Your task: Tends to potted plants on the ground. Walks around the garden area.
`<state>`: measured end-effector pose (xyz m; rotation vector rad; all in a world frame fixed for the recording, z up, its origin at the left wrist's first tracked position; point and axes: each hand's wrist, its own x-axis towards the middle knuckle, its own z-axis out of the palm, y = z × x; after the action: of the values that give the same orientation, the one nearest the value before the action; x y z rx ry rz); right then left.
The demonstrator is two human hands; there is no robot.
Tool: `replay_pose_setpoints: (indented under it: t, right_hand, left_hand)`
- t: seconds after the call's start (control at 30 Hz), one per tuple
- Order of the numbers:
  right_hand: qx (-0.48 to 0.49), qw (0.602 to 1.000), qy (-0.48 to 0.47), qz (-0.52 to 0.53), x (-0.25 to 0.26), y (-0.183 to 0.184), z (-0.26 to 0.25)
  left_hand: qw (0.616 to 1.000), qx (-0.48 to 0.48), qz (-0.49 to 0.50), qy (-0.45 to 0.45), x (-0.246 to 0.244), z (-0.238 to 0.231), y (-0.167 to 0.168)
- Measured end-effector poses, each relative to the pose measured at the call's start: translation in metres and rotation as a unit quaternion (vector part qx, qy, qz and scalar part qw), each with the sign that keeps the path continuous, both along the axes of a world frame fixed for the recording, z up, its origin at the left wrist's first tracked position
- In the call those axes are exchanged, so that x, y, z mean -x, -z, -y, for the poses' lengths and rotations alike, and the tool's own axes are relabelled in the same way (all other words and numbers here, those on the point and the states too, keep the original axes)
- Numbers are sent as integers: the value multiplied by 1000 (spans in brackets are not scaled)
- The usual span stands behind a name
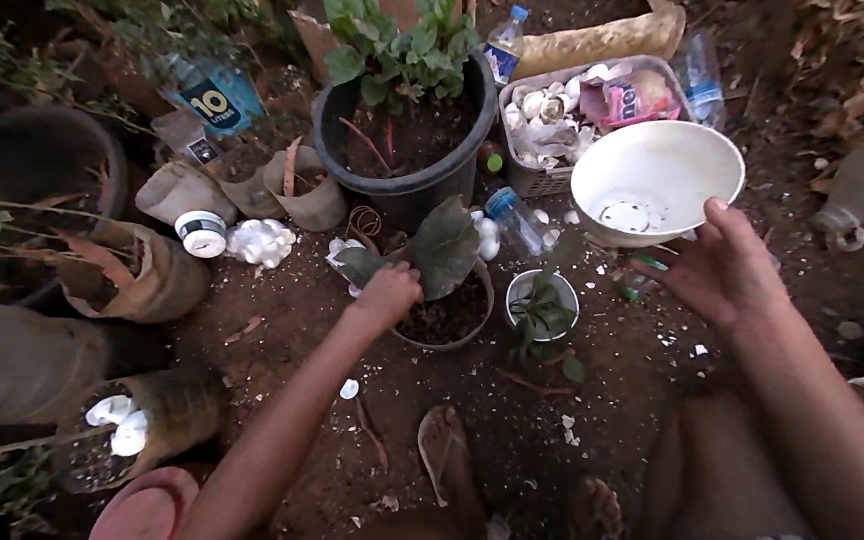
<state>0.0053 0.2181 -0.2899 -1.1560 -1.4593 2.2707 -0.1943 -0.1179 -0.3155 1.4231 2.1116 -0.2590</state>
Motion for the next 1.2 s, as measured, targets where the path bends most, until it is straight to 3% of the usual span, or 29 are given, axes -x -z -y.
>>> replay_pose_setpoints:
  t: [0.17,0.3,0.5,0.7,0.87,1.1,1.2]
  right_hand:
    - [7,1000,10,-8,-1,-4,-3]
    - [9,1000,-2,-10,3,-2,1]
    - [6,1000,-10,-5,7,0,4]
    - [2,1000,-21,-1,8,3,7]
    - [-6,999,-40,-6,9,2,9]
    - [1,999,-34,-2,7,5,8]
    - [3,999,-34,-10,6,5,7]
  left_hand:
    - [998,-34,-52,23,2,14,20]
    - [996,-84,-16,-29,-10,18,5]
    - [998,-46,8,-31,-25,20,-12]
    - [993,-99,5,-59,-17,26,-29]
    - [980,-135,80,-124,1,29,-24]
    - [979,-76,81,-170,15,25,-28]
    - [955,-112,168,-219,18,27,-31]
